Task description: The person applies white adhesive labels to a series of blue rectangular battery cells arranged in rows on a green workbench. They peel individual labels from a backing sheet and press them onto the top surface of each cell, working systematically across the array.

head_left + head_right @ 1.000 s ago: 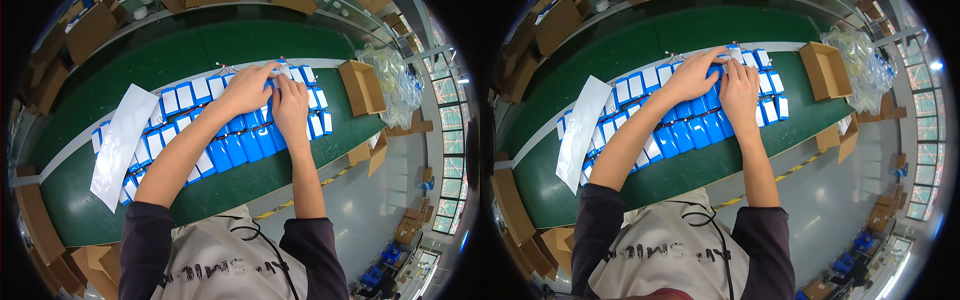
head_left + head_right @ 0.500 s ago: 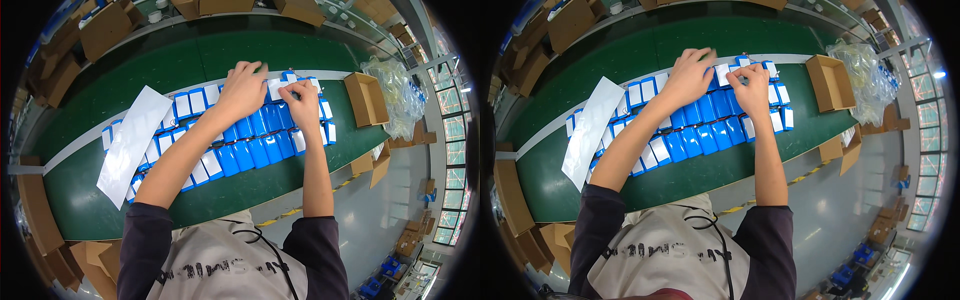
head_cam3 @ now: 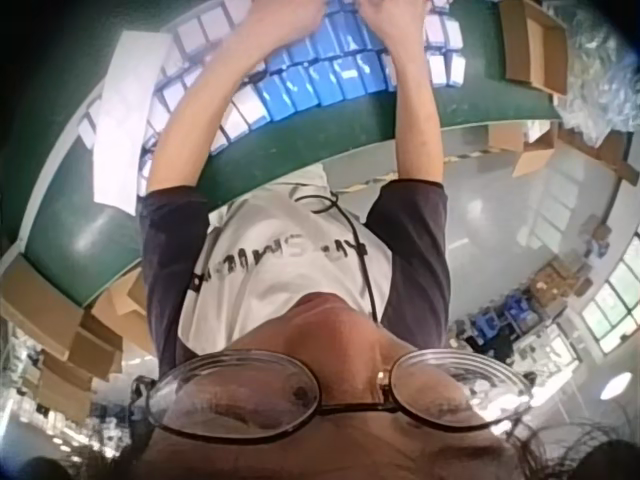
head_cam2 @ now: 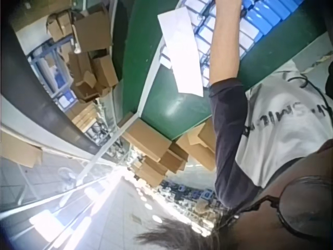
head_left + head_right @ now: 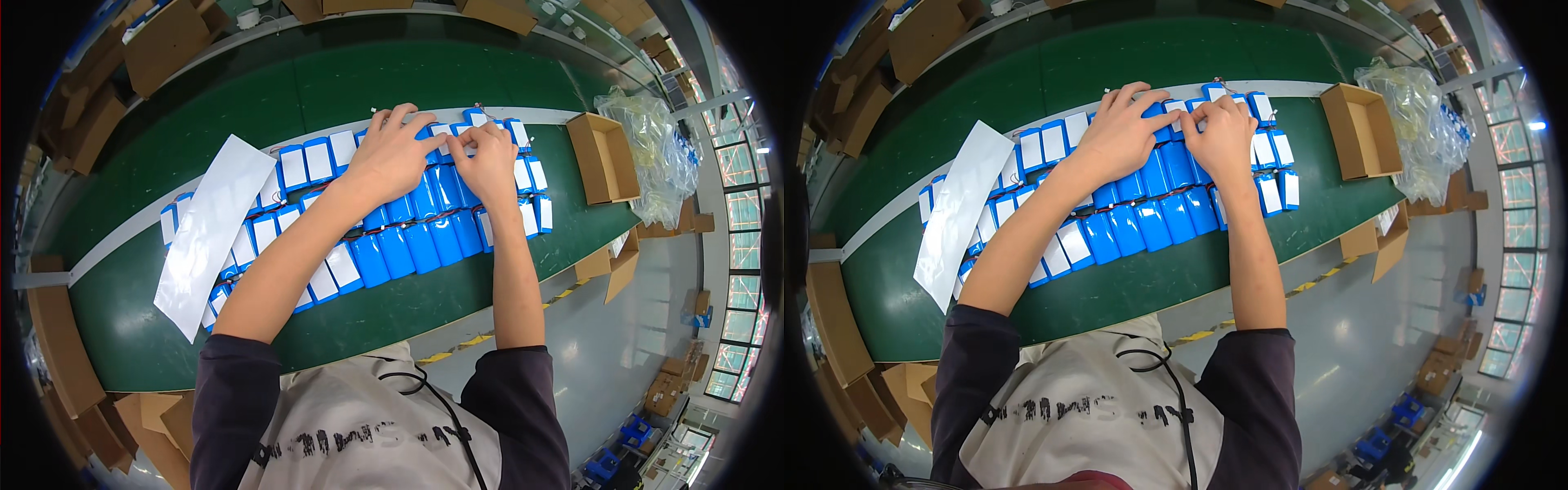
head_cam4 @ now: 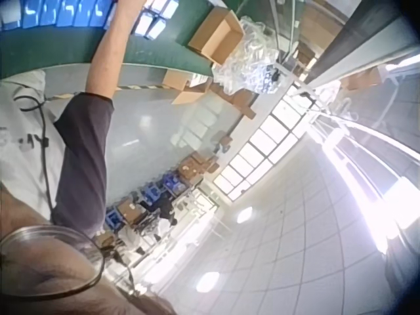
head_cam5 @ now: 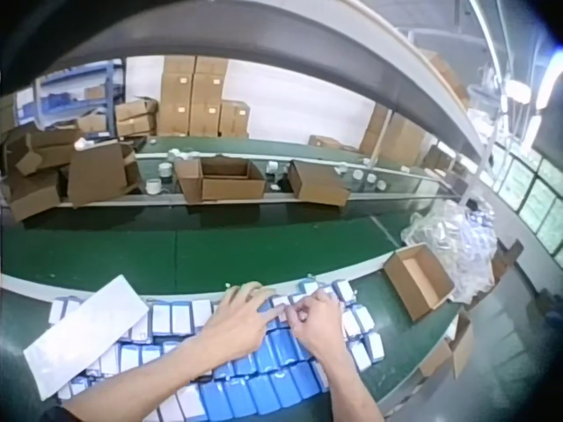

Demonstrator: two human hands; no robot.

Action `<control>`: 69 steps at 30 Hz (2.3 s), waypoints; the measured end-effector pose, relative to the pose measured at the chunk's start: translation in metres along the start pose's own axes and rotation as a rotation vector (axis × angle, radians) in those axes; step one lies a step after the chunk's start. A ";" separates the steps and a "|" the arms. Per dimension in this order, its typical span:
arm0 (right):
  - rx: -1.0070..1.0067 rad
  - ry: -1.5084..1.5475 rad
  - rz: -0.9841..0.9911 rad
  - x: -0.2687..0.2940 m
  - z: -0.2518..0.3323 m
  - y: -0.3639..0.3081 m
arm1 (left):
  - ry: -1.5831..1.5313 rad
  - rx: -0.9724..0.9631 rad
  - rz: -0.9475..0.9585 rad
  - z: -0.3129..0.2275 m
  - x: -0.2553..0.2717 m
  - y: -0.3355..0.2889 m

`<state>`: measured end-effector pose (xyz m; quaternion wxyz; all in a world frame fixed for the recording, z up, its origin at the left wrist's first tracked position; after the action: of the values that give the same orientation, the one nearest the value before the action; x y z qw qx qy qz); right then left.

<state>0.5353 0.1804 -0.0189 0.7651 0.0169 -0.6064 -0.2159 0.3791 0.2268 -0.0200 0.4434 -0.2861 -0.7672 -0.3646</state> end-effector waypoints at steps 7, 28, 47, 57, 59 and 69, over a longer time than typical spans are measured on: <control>0.454 -0.036 -0.189 0.026 0.026 -0.014 | 0.049 -0.058 0.024 -0.001 -0.004 0.000; 0.396 0.904 0.111 0.034 0.193 -0.122 | 0.307 0.482 -0.326 0.061 0.200 -0.307; 0.399 0.850 0.006 0.032 0.293 -0.176 | -0.882 0.588 -1.090 0.045 0.185 -0.292; 0.752 0.947 -0.343 0.058 0.277 -0.197 | -1.201 0.924 -1.103 0.074 0.159 -0.283; 0.562 1.062 -0.210 0.043 0.259 -0.182 | -1.125 0.809 -1.080 0.070 0.158 -0.270; 0.297 0.826 -0.063 0.035 0.235 -0.159 | -0.849 0.674 -0.963 0.068 0.148 -0.254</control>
<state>0.2726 0.0796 0.0292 0.9257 0.2300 -0.2733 -0.1246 0.0880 0.1547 0.0105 -0.0380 0.1188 -0.9848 -0.1205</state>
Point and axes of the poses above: each hand's wrist, its own y-axis towards the middle knuckle, its own x-axis out of the back of the hand, z = x × y, the point moved 6 cm from there along y, towards the middle knuckle, and after that the axes turned 7 degrees about -y, right-handed, at the moved point
